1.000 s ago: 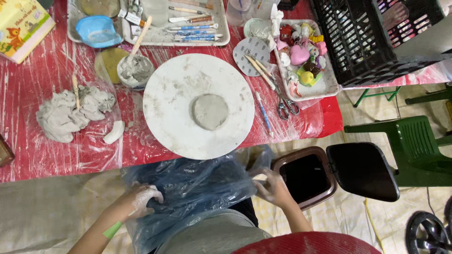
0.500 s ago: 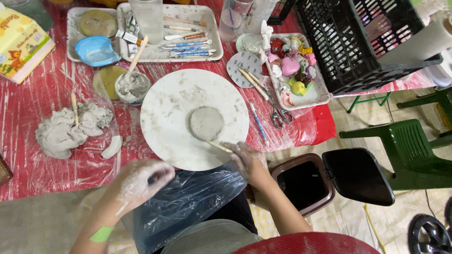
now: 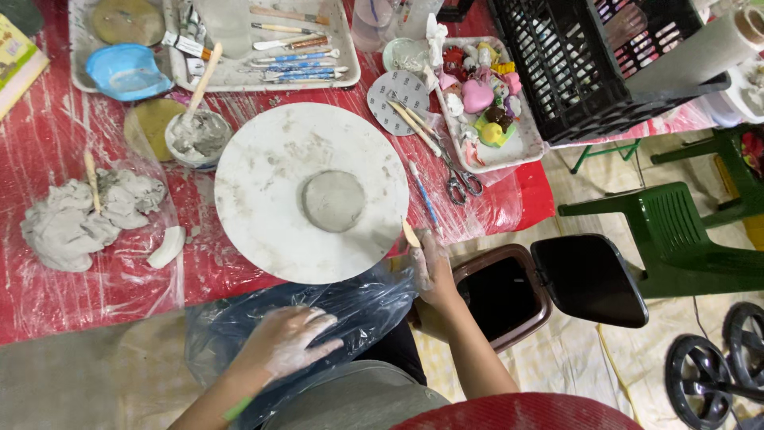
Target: The person shapes a flat clay disc on a round white bat at a work table, rotating it and smoothing the edges with a wooden stick tool while holding it steady with the other hand. They occasionally reach into a bowl of slip and press clay scraps aside on the plastic-covered table.
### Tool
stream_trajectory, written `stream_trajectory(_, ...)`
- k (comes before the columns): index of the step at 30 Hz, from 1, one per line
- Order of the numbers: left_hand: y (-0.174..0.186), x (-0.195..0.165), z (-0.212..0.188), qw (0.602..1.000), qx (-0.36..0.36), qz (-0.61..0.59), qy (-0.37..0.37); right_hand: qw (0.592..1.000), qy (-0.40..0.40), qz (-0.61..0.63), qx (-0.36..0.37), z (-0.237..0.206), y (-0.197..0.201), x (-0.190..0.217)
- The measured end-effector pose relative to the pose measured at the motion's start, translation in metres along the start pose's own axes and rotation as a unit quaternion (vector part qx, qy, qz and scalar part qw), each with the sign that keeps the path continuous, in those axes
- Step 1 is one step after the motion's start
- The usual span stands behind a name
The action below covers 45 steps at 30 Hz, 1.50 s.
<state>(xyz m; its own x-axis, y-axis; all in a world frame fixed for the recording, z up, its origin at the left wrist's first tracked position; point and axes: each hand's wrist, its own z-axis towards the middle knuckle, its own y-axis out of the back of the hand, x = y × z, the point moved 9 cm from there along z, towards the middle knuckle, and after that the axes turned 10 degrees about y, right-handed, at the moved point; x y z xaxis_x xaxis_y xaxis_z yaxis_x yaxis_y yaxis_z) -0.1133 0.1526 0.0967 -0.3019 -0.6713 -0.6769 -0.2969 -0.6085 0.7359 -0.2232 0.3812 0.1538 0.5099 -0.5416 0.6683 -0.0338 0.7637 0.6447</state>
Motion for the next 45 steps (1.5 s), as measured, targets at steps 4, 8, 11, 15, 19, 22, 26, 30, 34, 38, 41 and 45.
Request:
stream_trajectory(4, -0.034, 0.006, -0.009, 0.989, -0.097, 0.062, -0.094, 0.999, -0.024, 0.009, 0.02, 0.003, -0.005, -0.002)
stream_trajectory(8, -0.1, 0.064, -0.021, 0.986, 0.159, 0.042, -0.026, 0.999, -0.045, 0.015, 0.027, 0.006, -0.006, -0.003)
stream_trajectory(11, -0.106, 0.071, -0.043, 0.985, 0.164, 0.008, -0.042, 0.999, -0.013, 0.023, 0.029, 0.007, -0.006, 0.0)
stream_trajectory(15, -0.075, 0.035, -0.042, 0.993, 0.043, 0.075, -0.079, 0.999, 0.011, 0.041, 0.024, 0.007, -0.007, -0.003)
stream_trajectory(19, -0.055, 0.013, -0.007, 0.985, 0.169, -0.037, -0.004, 0.996, -0.081, 0.024, 0.031, 0.001, -0.014, -0.024)
stream_trajectory(22, -0.052, -0.006, 0.017, 0.98, 0.189, -0.046, -0.041, 0.993, -0.113, 0.022, 0.04, -0.002, -0.018, -0.031)
stream_trajectory(26, -0.073, -0.015, 0.017, 0.981, 0.109, 0.075, -0.143, 0.999, -0.03, 0.042, 0.017, 0.0, -0.014, -0.018)
stream_trajectory(30, -0.097, -0.007, 0.0, 0.966, 0.07, 0.174, -0.179, 0.997, -0.071, 0.016, 0.017, 0.0, -0.011, -0.021)
stream_trajectory(34, -0.072, -0.017, -0.001, 0.97, 0.029, 0.157, -0.185, 0.998, -0.017, -0.052, 0.023, 0.017, -0.001, 0.008)
stream_trajectory(38, 0.034, -0.026, -0.009, 0.954, -0.158, 0.095, -0.238, 0.987, 0.042, -0.126, 0.089, 0.037, 0.009, 0.049)
stream_trajectory(41, 0.106, -0.006, 0.021, 0.959, -0.236, 0.031, -0.152, 0.971, 0.023, -0.139, 0.193, 0.043, 0.001, 0.058)
stream_trajectory(45, 0.153, 0.007, 0.057, 0.939, -0.319, 0.13, 0.009, 0.971, -0.078, 0.021, 0.224, 0.034, 0.0, 0.05)
